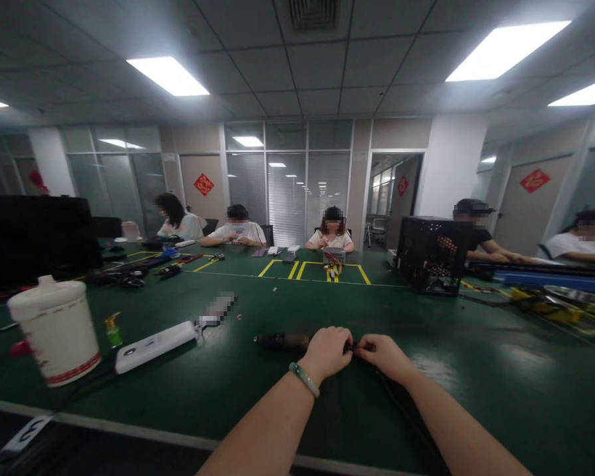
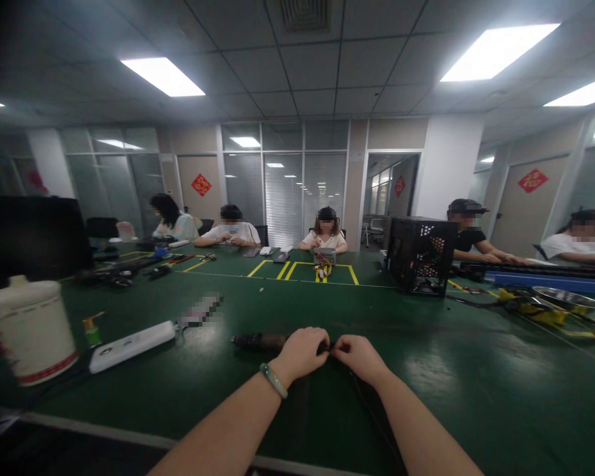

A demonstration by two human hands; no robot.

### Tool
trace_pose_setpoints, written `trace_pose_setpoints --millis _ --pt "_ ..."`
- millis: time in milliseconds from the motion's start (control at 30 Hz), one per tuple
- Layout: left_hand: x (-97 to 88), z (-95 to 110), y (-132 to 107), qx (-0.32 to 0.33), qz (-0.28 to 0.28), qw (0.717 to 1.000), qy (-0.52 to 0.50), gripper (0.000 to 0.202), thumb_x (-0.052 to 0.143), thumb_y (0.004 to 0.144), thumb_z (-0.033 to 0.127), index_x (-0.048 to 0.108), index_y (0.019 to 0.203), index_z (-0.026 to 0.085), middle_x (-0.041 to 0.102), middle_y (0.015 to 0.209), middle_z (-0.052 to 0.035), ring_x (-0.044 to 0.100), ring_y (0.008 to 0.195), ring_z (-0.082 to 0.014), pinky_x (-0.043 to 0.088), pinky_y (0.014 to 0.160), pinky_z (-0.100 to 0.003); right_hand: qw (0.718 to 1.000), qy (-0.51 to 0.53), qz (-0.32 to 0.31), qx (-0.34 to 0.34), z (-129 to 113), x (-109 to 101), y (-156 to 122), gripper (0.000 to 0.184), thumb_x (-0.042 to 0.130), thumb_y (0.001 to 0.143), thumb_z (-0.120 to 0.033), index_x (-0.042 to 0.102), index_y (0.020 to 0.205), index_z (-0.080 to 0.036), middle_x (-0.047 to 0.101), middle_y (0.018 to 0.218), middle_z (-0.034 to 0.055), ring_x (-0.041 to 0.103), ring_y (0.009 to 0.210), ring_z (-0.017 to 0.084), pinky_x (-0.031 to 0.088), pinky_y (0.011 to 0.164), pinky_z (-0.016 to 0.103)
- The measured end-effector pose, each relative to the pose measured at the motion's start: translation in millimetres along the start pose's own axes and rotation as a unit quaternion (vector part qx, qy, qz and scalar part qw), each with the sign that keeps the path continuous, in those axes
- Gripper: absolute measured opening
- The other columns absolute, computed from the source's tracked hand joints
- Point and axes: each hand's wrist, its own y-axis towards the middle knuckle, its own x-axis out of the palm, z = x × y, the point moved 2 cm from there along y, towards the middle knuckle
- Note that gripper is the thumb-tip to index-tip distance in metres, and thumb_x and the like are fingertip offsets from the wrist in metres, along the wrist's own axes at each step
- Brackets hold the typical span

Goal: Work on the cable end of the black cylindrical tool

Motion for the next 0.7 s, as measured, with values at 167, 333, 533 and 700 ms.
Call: trace_pose_setpoints --millis 167,333,533,700 --pt "1.9 -2.1 -0.1 0.012 0.02 1.0 -0.011 0.014 0.056 0.085 0.029 0.059 0.097 0.023 0.063 0.097 -0.0026 0.057 0.095 -0.0211 0.044 0.084 -0.034 1.0 -0.008 -0.002 0.003 -0.9 -1.2 -0.4 0.018 0.062 0.081 -0.034 0.071 0.076 -0.019 0.068 0.071 -0.0001 0.059 0.067 0.016 0.039 0.06 0.024" --pt "2.6 -3.5 -0.5 0.019 0.015 1.0 -0.016 0.013 0.054 0.087 0.029 0.058 0.097 0.022 0.063 0.098 -0.0028 0.058 0.094 -0.0205 0.044 0.084 -0.033 1.0 -0.007 -0.001 0.004 -0.4 -2.2 -0.5 0.016 0.062 0.08 -0.033 0.071 0.077 -0.02 0.069 0.073 -0.0002 0.06 0.068 0.016 0.039 0.061 0.024" --pt "4.1 -6.3 0.3 0.028 0.02 0.999 -0.018 0.013 0.055 0.086 0.031 0.058 0.096 0.023 0.064 0.097 -0.0014 0.058 0.092 -0.0198 0.046 0.083 -0.033 1.0 0.002 -0.005 0.008 -3.4 -3.5 -2.4 0.017 0.062 0.08 -0.033 0.071 0.077 -0.019 0.069 0.073 0.0003 0.06 0.068 0.017 0.039 0.06 0.024" --pt "3.9 -5.7 0.7 0.023 0.015 1.0 -0.016 0.013 0.055 0.086 0.031 0.059 0.097 0.023 0.064 0.098 -0.0012 0.059 0.092 -0.0193 0.046 0.082 -0.032 1.0 0.002 -0.001 0.013 -6.2 -4.5 -3.2 0.018 0.061 0.08 -0.033 0.071 0.076 -0.019 0.069 0.072 0.0009 0.06 0.068 0.017 0.04 0.06 0.025"
